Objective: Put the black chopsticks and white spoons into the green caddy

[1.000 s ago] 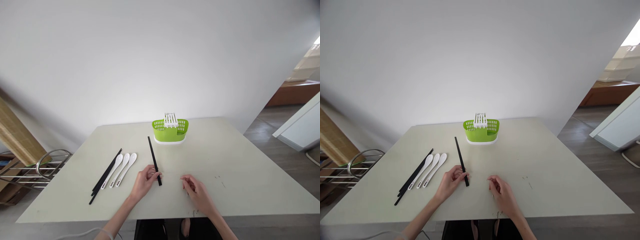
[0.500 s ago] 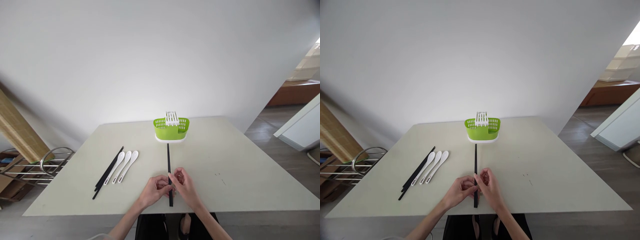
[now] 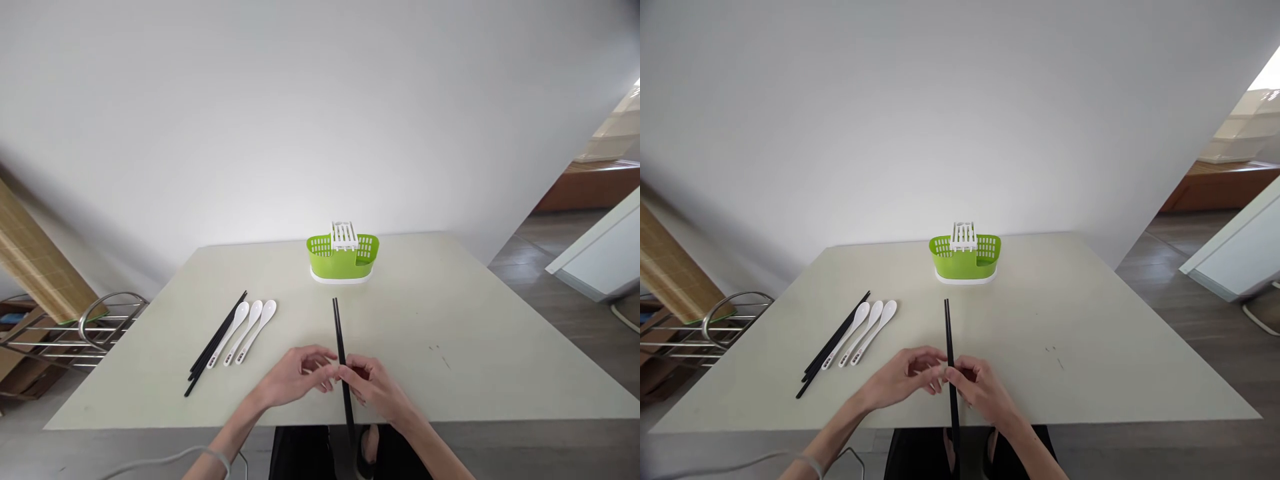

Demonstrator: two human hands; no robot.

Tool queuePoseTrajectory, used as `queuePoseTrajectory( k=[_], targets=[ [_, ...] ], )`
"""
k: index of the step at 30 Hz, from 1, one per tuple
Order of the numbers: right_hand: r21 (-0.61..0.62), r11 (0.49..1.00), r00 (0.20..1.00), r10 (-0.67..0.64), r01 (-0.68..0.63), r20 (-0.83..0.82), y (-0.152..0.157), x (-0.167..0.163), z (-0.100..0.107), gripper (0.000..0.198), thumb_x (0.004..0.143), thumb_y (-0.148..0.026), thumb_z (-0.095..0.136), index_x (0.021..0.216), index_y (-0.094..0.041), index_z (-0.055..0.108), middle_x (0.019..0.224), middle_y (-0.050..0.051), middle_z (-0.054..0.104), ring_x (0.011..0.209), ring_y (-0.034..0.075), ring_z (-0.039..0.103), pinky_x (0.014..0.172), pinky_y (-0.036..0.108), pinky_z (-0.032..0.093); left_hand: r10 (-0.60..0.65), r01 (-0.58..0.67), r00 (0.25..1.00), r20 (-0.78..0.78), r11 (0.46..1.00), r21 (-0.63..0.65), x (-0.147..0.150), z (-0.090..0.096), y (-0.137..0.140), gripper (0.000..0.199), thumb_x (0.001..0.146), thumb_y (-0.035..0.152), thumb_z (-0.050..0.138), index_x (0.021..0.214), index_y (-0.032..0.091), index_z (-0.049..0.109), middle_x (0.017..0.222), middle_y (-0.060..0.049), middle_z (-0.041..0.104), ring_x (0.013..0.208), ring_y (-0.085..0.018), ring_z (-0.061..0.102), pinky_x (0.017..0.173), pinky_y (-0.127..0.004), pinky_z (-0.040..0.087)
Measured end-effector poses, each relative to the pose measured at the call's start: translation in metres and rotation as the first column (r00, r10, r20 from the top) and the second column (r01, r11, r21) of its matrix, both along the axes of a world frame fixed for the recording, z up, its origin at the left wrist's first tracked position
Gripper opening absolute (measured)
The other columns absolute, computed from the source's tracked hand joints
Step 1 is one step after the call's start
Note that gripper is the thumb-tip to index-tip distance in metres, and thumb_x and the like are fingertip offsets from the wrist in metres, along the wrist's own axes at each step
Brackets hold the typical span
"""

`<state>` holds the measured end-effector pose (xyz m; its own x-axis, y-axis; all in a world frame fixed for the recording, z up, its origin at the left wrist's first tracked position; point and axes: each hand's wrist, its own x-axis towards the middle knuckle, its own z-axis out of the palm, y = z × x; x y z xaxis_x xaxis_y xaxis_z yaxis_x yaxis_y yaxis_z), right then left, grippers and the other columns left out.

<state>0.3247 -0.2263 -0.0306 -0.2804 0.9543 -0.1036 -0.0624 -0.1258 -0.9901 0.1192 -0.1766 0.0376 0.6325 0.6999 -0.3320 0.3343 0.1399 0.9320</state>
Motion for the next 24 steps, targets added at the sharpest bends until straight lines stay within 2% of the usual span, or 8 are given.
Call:
queuePoseTrajectory(
  k=[4, 8, 11, 14, 16, 20, 22, 24],
  targets=[
    [-0.004, 0.999, 0.998, 0.054, -0.054, 0.009, -0.005, -0.005, 0.008, 0.049, 0.094, -0.067, 0.064, 0.083, -0.019, 0.069, 0.054, -0.008, 0.038, 0.049, 0.009, 0.034, 0.049, 0.025, 0.030, 0.078, -0.063, 0.994, -0.074, 0.979, 0.192, 0.007, 0.016, 0.003, 0.049, 0.092, 0.064, 0.066, 0.101, 0.017, 0.074, 0.070, 0.000, 0.066, 0.056, -0.011, 0.057, 0.056, -0.025, 0.049],
    [-0.012, 0.997, 0.996, 0.080, -0.080, 0.037, -0.007, -0.010, 0.017, 0.050, 0.093, -0.066, 0.065, 0.081, -0.018, 0.070, 0.058, -0.007, 0.041, 0.052, 0.009, 0.036, 0.050, 0.025, 0.030, 0.112, -0.090, 0.989, -0.101, 0.975, 0.201, 0.014, 0.018, -0.001, 0.052, 0.091, 0.065, 0.065, 0.069, 0.018, 0.063, 0.056, 0.002, 0.059, 0.050, -0.010, 0.052, 0.052, -0.024, 0.042],
    [-0.023, 0.993, 0.989, 0.120, -0.118, 0.084, -0.005, -0.007, 0.026, 0.046, 0.094, -0.062, 0.065, 0.080, -0.018, 0.071, 0.061, -0.005, 0.046, 0.054, 0.009, 0.038, 0.051, 0.024, 0.032, 0.145, -0.129, 0.987, -0.073, 0.973, 0.194, 0.009, 0.020, 0.000, 0.051, 0.091, 0.065, 0.064, 0.074, 0.017, 0.069, 0.059, -0.001, 0.064, 0.052, -0.012, 0.055, 0.053, -0.025, 0.044],
    [0.093, 0.983, 0.971, 0.135, -0.156, 0.198, 0.009, 0.008, 0.033, 0.038, 0.096, -0.056, 0.065, 0.090, -0.020, 0.074, 0.072, -0.001, 0.062, 0.063, 0.013, 0.054, 0.059, 0.025, 0.044, 0.273, -0.266, 0.962, 0.000, 0.937, 0.227, -0.008, 0.028, 0.008, 0.050, 0.090, 0.065, 0.066, 0.085, 0.016, 0.076, 0.062, -0.003, 0.067, 0.056, -0.015, 0.057, 0.057, -0.027, 0.046],
    [0.258, 0.963, 0.947, -0.008, -0.079, 0.321, 0.029, 0.023, 0.034, 0.034, 0.097, -0.054, 0.064, 0.108, -0.023, 0.073, 0.090, 0.003, 0.071, 0.077, 0.017, 0.065, 0.069, 0.028, 0.052, 0.395, -0.396, 0.917, 0.060, 0.879, 0.266, -0.025, 0.036, 0.016, 0.049, 0.088, 0.065, 0.070, 0.082, 0.017, 0.076, 0.063, -0.004, 0.067, 0.058, -0.015, 0.055, 0.060, -0.028, 0.046],
    [0.567, 0.797, 0.677, -0.535, 0.206, 0.506, 0.088, 0.052, 0.026, 0.042, 0.101, -0.042, 0.051, 0.138, -0.022, 0.056, 0.134, 0.012, 0.064, 0.087, 0.020, 0.070, 0.078, 0.037, 0.058, 0.593, -0.617, 0.786, 0.173, 0.738, 0.273, -0.060, 0.048, 0.026, 0.047, 0.085, 0.064, 0.074, 0.083, 0.017, 0.077, 0.067, -0.004, 0.063, 0.059, -0.014, 0.049, 0.058, -0.028, 0.042],
    [0.614, 0.764, 0.494, -0.619, 0.198, 0.611, 0.118, 0.061, 0.021, 0.056, 0.100, -0.032, 0.046, 0.155, -0.021, 0.040, 0.155, 0.016, 0.049, 0.096, 0.023, 0.071, 0.079, 0.040, 0.059, 0.652, -0.689, 0.725, 0.220, 0.684, 0.240, -0.072, 0.051, 0.027, 0.047, 0.084, 0.064, 0.076, 0.086, 0.017, 0.077, 0.068, -0.003, 0.060, 0.060, -0.014, 0.046, 0.055, -0.027, 0.038],
    [0.600, 0.792, 0.356, -0.596, 0.114, 0.719, 0.142, 0.064, 0.015, 0.066, 0.098, -0.027, 0.045, 0.162, -0.019, 0.029, 0.166, 0.018, 0.036, 0.115, 0.028, 0.067, 0.079, 0.041, 0.060, 0.690, -0.735, 0.678, 0.253, 0.647, 0.203, -0.079, 0.052, 0.026, 0.047, 0.082, 0.064, 0.078, 0.088, 0.017, 0.078, 0.069, -0.002, 0.057, 0.061, -0.013, 0.045, 0.054, -0.025, 0.037]
  ],
)
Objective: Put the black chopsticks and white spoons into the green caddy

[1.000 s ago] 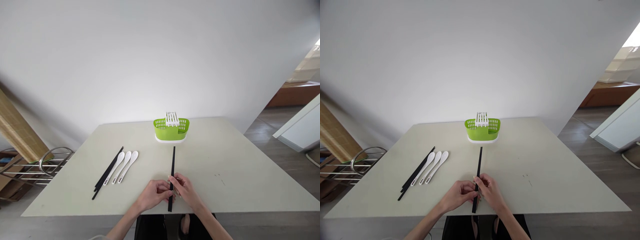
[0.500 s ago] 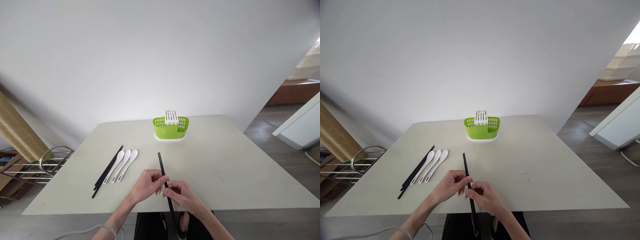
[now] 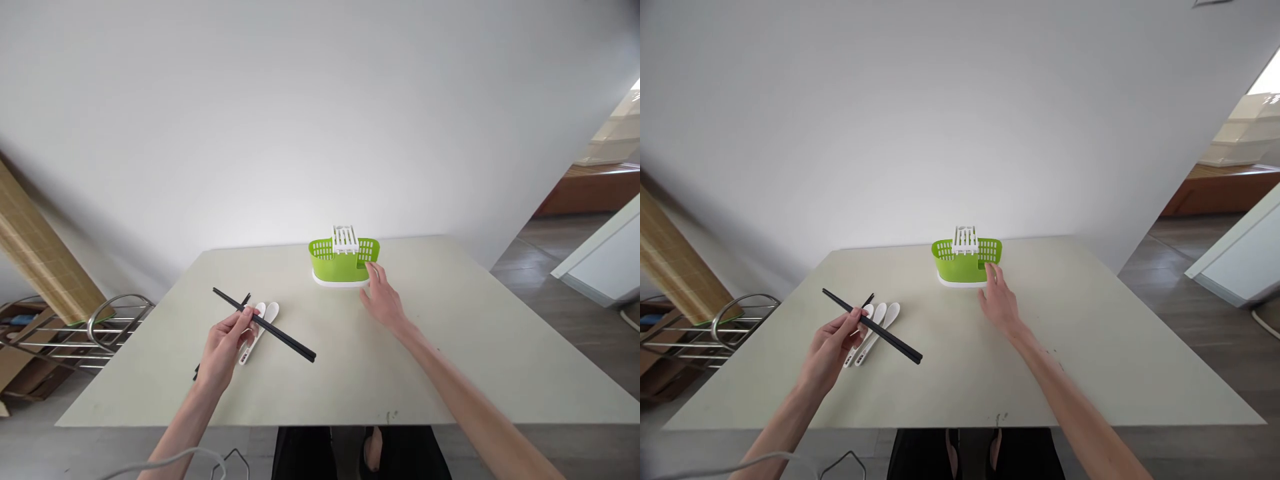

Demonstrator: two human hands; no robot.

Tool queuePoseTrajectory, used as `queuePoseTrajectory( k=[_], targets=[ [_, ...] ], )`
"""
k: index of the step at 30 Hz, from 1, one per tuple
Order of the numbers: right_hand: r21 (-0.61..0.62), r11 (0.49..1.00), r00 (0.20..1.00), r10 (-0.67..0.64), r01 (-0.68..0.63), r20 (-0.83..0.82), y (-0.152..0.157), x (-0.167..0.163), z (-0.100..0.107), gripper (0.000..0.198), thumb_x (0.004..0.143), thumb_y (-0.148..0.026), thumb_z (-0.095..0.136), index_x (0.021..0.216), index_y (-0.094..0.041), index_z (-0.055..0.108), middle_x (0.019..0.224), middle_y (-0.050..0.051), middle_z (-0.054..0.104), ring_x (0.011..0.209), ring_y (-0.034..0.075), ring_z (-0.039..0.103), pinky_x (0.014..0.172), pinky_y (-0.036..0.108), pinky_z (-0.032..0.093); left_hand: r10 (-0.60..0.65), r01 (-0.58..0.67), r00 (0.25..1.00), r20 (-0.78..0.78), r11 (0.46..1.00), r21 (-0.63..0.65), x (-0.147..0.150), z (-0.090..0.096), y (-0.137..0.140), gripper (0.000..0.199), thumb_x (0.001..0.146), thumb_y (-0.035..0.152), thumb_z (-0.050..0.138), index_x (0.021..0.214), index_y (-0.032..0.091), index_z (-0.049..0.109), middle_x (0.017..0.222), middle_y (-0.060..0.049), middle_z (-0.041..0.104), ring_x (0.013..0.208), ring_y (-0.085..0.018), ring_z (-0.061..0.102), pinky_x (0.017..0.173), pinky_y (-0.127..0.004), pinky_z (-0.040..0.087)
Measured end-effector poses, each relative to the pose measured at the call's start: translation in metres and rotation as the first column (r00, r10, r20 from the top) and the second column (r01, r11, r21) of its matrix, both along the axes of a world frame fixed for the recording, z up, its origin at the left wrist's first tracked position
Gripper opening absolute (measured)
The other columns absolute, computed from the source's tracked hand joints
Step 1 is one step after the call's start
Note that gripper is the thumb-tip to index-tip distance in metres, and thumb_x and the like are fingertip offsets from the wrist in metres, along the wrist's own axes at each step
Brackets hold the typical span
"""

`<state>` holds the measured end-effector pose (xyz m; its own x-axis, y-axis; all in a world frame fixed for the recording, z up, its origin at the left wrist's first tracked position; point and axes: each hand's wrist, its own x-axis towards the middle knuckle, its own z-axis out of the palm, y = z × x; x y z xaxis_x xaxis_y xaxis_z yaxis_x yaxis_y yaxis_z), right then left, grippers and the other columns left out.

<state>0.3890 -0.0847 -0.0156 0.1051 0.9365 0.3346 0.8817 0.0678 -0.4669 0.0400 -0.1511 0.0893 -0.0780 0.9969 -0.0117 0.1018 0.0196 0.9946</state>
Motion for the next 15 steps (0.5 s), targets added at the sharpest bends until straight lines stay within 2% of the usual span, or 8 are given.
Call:
queuePoseTrajectory(
  k=[3, 6, 9, 12, 15],
  targets=[
    [-0.047, 0.999, 0.995, 0.031, -0.027, 0.095, 0.022, 0.000, -0.010, 0.070, 0.095, -0.021, 0.048, 0.163, -0.017, 0.030, 0.166, 0.019, 0.038, 0.134, 0.035, 0.057, 0.086, 0.044, 0.060, 0.048, -0.048, 0.998, 0.043, 0.999, -0.006, -0.003, 0.001, -0.003, 0.048, 0.079, 0.065, 0.080, 0.088, 0.018, 0.079, 0.071, -0.002, 0.057, 0.063, -0.012, 0.044, 0.054, -0.024, 0.039],
    [-0.054, 0.997, 0.989, 0.068, -0.061, 0.130, 0.028, 0.000, -0.022, 0.071, 0.092, -0.015, 0.048, 0.162, -0.016, 0.034, 0.164, 0.019, 0.042, 0.138, 0.036, 0.053, 0.102, 0.049, 0.054, 0.075, -0.075, 0.995, 0.066, 0.997, -0.010, -0.005, 0.003, -0.003, 0.048, 0.076, 0.065, 0.083, 0.084, 0.018, 0.079, 0.076, -0.003, 0.060, 0.065, -0.012, 0.045, 0.054, -0.023, 0.039],
    [-0.046, 0.995, 0.983, 0.093, -0.087, 0.158, 0.024, 0.004, -0.030, 0.073, 0.092, -0.013, 0.047, 0.163, -0.016, 0.031, 0.167, 0.018, 0.038, 0.144, 0.035, 0.048, 0.112, 0.051, 0.046, 0.084, -0.085, 0.993, 0.085, 0.996, 0.002, -0.008, 0.005, 0.004, 0.048, 0.073, 0.064, 0.086, 0.080, 0.016, 0.079, 0.076, -0.004, 0.061, 0.065, -0.012, 0.046, 0.054, -0.023, 0.040],
    [-0.041, 0.995, 0.980, 0.102, -0.096, 0.170, 0.016, 0.007, -0.034, 0.077, 0.092, -0.014, 0.047, 0.166, -0.017, 0.026, 0.170, 0.017, 0.034, 0.147, 0.035, 0.046, 0.113, 0.050, 0.045, 0.092, -0.097, 0.990, 0.108, 0.994, 0.043, -0.011, 0.010, 0.015, 0.048, 0.073, 0.062, 0.086, 0.083, 0.015, 0.080, 0.074, -0.004, 0.060, 0.063, -0.011, 0.045, 0.053, -0.024, 0.038],
    [-0.040, 0.994, 0.980, 0.103, -0.098, 0.172, 0.004, 0.008, -0.036, 0.076, 0.094, -0.015, 0.046, 0.167, -0.017, 0.024, 0.170, 0.017, 0.033, 0.147, 0.035, 0.046, 0.113, 0.050, 0.046, 0.081, -0.093, 0.990, 0.119, 0.990, 0.104, -0.006, 0.023, 0.026, 0.046, 0.075, 0.060, 0.086, 0.086, 0.015, 0.080, 0.074, -0.003, 0.060, 0.062, -0.010, 0.046, 0.052, -0.024, 0.037]
  ],
)
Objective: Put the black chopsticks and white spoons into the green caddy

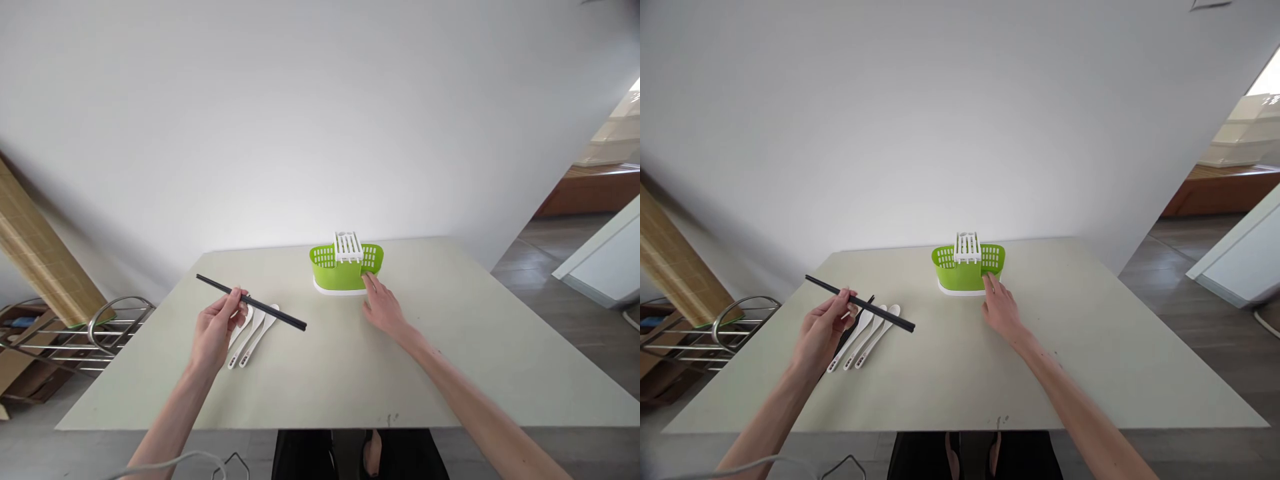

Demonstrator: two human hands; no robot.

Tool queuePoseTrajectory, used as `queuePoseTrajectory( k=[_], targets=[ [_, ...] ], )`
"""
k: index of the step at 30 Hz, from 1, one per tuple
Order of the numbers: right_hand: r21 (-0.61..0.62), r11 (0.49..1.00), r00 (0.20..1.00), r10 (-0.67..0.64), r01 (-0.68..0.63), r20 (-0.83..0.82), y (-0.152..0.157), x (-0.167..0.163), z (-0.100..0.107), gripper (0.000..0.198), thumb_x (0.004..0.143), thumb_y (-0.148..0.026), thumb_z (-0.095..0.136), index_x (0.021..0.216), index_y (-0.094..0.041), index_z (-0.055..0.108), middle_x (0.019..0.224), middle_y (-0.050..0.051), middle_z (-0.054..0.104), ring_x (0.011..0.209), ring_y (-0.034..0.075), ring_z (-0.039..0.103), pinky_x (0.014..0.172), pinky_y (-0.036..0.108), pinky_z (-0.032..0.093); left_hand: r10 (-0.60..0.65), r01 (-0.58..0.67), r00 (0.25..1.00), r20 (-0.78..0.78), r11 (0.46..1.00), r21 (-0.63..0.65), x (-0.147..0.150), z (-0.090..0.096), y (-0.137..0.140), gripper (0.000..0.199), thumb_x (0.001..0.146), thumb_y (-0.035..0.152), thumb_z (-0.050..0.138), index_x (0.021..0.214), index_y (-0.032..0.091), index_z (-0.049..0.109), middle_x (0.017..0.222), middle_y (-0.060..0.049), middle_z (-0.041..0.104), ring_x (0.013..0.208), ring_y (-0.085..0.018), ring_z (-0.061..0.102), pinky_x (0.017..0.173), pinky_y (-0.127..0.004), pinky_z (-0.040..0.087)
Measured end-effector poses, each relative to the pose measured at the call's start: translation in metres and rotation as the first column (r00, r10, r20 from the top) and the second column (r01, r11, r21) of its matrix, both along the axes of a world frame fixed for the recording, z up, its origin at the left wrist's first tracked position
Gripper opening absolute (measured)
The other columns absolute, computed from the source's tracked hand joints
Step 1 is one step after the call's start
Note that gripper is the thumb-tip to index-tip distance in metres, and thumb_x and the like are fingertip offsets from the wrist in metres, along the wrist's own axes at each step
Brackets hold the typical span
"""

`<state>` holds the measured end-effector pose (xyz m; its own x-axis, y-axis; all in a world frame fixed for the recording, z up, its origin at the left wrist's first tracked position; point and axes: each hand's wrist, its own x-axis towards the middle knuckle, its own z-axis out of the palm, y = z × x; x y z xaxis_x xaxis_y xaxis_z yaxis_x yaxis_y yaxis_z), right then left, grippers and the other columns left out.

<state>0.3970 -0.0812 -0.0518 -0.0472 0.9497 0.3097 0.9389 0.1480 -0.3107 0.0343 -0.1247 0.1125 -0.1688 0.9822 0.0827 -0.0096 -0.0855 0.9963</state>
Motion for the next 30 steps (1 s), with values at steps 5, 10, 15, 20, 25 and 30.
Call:
queuePoseTrajectory(
  k=[5, 10, 15, 20, 25, 30],
  targets=[
    [-0.007, 1.000, 1.000, 0.012, -0.012, -0.012, -0.027, -0.002, 0.001, 0.076, 0.097, -0.018, 0.044, 0.169, -0.021, 0.019, 0.172, 0.016, 0.032, 0.147, 0.034, 0.049, 0.112, 0.051, 0.048, 0.010, -0.003, 0.999, -0.052, 0.992, 0.125, 0.032, 0.030, 0.029, 0.048, 0.075, 0.062, 0.085, 0.085, 0.015, 0.078, 0.075, -0.003, 0.061, 0.062, -0.010, 0.047, 0.054, -0.025, 0.040],
    [0.057, 0.993, 0.964, 0.113, -0.102, -0.242, -0.069, 0.003, 0.008, 0.077, 0.105, -0.025, 0.037, 0.171, -0.033, -0.002, 0.178, 0.010, 0.016, 0.145, 0.031, 0.052, 0.105, 0.047, 0.055, -0.004, 0.052, 0.979, -0.204, 0.972, 0.230, 0.074, 0.040, 0.084, 0.057, 0.080, 0.070, 0.076, 0.088, 0.014, 0.079, 0.073, -0.005, 0.063, 0.067, -0.014, 0.055, 0.055, -0.025, 0.042],
    [0.076, 0.988, 0.861, 0.153, -0.133, -0.485, -0.120, 0.026, -0.004, 0.069, 0.109, -0.034, 0.038, 0.170, -0.039, 0.006, 0.173, 0.011, 0.031, 0.119, 0.024, 0.071, 0.099, 0.042, 0.059, -0.034, 0.150, 0.885, -0.465, 0.965, 0.215, 0.095, 0.032, 0.130, 0.060, 0.084, 0.073, 0.068, 0.088, 0.015, 0.082, 0.069, -0.005, 0.069, 0.059, -0.013, 0.056, 0.055, -0.026, 0.045],
    [-0.045, 0.998, 0.689, -0.006, -0.039, -0.725, -0.148, 0.037, -0.025, 0.071, 0.108, -0.044, 0.044, 0.170, -0.032, 0.012, 0.154, 0.015, 0.058, 0.112, 0.024, 0.074, 0.095, 0.042, 0.061, -0.014, 0.164, 0.786, -0.618, 0.969, 0.186, 0.109, 0.012, 0.150, 0.057, 0.086, 0.071, 0.065, 0.086, 0.016, 0.083, 0.068, -0.005, 0.072, 0.057, -0.014, 0.061, 0.057, -0.026, 0.046],
    [-0.093, 0.994, 0.527, -0.105, 0.048, -0.843, -0.151, 0.035, -0.033, 0.066, 0.106, -0.051, 0.049, 0.163, -0.025, 0.030, 0.131, 0.014, 0.072, 0.095, 0.023, 0.077, 0.091, 0.041, 0.062, -0.037, 0.206, 0.678, -0.734, 0.968, 0.142, 0.118, -0.006, 0.165, 0.057, 0.087, 0.070, 0.062, 0.079, 0.017, 0.081, 0.066, -0.006, 0.073, 0.059, -0.017, 0.066, 0.061, -0.027, 0.048],
    [-0.091, 0.994, 0.510, -0.109, 0.059, -0.853, -0.149, 0.035, -0.029, 0.062, 0.104, -0.054, 0.052, 0.156, -0.022, 0.040, 0.121, 0.014, 0.075, 0.088, 0.023, 0.077, 0.084, 0.040, 0.063, -0.071, 0.235, 0.653, -0.754, 0.965, 0.113, 0.120, -0.016, 0.173, 0.054, 0.085, 0.070, 0.063, 0.079, 0.019, 0.081, 0.065, -0.005, 0.074, 0.060, -0.019, 0.068, 0.063, -0.028, 0.049]
  ],
)
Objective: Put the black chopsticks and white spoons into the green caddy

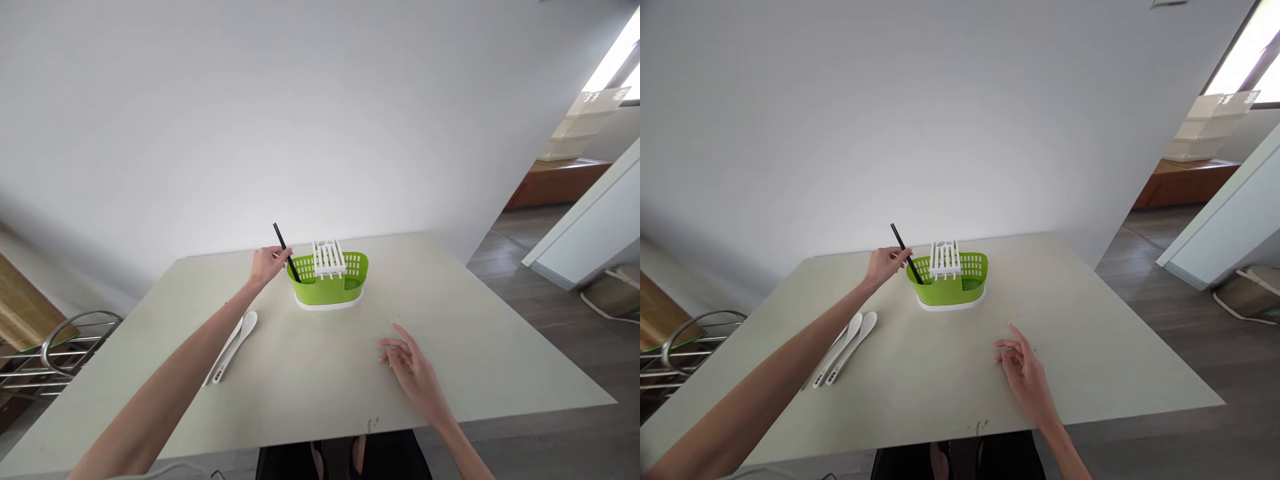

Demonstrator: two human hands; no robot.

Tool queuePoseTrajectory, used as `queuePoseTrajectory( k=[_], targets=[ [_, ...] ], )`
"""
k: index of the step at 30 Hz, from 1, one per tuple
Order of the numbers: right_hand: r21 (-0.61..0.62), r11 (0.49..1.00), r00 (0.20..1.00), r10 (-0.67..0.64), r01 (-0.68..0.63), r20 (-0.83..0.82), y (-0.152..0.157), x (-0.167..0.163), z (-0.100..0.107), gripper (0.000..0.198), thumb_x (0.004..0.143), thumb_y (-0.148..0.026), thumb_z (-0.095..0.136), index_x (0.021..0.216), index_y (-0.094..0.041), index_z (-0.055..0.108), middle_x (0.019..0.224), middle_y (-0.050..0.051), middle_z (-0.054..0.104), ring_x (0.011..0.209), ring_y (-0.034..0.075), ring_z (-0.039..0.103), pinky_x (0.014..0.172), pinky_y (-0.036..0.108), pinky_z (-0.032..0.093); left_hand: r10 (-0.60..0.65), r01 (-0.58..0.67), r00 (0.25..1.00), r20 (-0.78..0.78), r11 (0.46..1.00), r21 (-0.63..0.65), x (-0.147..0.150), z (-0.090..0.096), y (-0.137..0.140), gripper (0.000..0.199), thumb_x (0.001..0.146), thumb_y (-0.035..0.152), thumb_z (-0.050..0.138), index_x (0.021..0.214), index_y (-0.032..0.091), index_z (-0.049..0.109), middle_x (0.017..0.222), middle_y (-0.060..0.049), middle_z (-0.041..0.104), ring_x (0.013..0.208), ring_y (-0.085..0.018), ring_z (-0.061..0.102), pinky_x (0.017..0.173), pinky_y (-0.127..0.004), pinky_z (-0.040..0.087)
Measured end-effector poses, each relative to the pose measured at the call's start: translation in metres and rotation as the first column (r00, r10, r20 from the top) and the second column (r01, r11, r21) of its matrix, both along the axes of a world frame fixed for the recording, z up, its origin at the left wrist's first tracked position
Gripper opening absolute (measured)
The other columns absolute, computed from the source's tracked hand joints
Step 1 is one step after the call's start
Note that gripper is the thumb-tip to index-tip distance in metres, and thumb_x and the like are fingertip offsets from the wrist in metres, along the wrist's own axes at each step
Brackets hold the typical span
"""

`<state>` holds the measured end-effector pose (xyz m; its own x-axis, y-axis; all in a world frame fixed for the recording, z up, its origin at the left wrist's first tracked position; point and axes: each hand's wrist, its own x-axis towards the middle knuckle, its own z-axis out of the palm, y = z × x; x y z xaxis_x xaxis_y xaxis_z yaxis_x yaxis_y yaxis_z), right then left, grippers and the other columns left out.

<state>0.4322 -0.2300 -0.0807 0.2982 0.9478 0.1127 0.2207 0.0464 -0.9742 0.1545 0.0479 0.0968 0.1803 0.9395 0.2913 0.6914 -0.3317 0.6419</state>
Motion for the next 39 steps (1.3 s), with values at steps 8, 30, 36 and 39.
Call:
queuePoseTrajectory(
  k=[8, 30, 36, 39],
  targets=[
    [0.019, 1.000, 1.000, 0.013, -0.013, 0.006, -0.001, -0.001, 0.002, 0.053, 0.103, -0.054, 0.053, 0.146, -0.022, 0.051, 0.110, 0.012, 0.076, 0.085, 0.024, 0.076, 0.083, 0.042, 0.064, 0.003, -0.003, 1.000, -0.007, 0.999, -0.049, 0.003, -0.015, 0.009, 0.055, 0.083, 0.072, 0.065, 0.079, 0.021, 0.082, 0.066, -0.004, 0.075, 0.057, -0.019, 0.066, 0.062, -0.029, 0.049],
    [-0.038, 0.999, 1.000, 0.009, -0.009, 0.021, -0.004, 0.004, -0.008, 0.049, 0.101, -0.058, 0.055, 0.134, -0.022, 0.057, 0.111, 0.012, 0.076, 0.089, 0.024, 0.075, 0.084, 0.041, 0.062, 0.031, -0.110, 0.889, -0.458, 0.983, -0.148, -0.181, -0.013, -0.063, 0.043, 0.082, 0.066, 0.059, 0.093, 0.027, 0.076, 0.091, -0.005, 0.079, 0.078, -0.023, 0.072, 0.068, -0.029, 0.048],
    [-0.063, 0.998, 0.999, 0.010, -0.007, 0.045, -0.006, 0.005, -0.011, 0.047, 0.101, -0.058, 0.055, 0.132, -0.023, 0.057, 0.113, 0.011, 0.074, 0.091, 0.024, 0.074, 0.088, 0.043, 0.061, 0.134, -0.328, 0.789, -0.600, 0.917, -0.227, -0.234, -0.042, -0.116, 0.040, 0.083, 0.060, 0.055, 0.098, 0.027, 0.073, 0.103, -0.007, 0.080, 0.094, -0.029, 0.073, 0.068, -0.033, 0.047],
    [-0.063, 0.998, 0.998, 0.001, 0.003, 0.068, -0.006, 0.004, -0.010, 0.047, 0.100, -0.059, 0.055, 0.130, -0.023, 0.058, 0.112, 0.011, 0.075, 0.090, 0.024, 0.074, 0.088, 0.042, 0.060, 0.201, -0.386, 0.759, -0.619, 0.905, -0.179, -0.241, -0.053, -0.131, 0.038, 0.086, 0.056, 0.053, 0.102, 0.026, 0.072, 0.109, -0.008, 0.079, 0.098, -0.030, 0.072, 0.071, -0.035, 0.048]
  ],
)
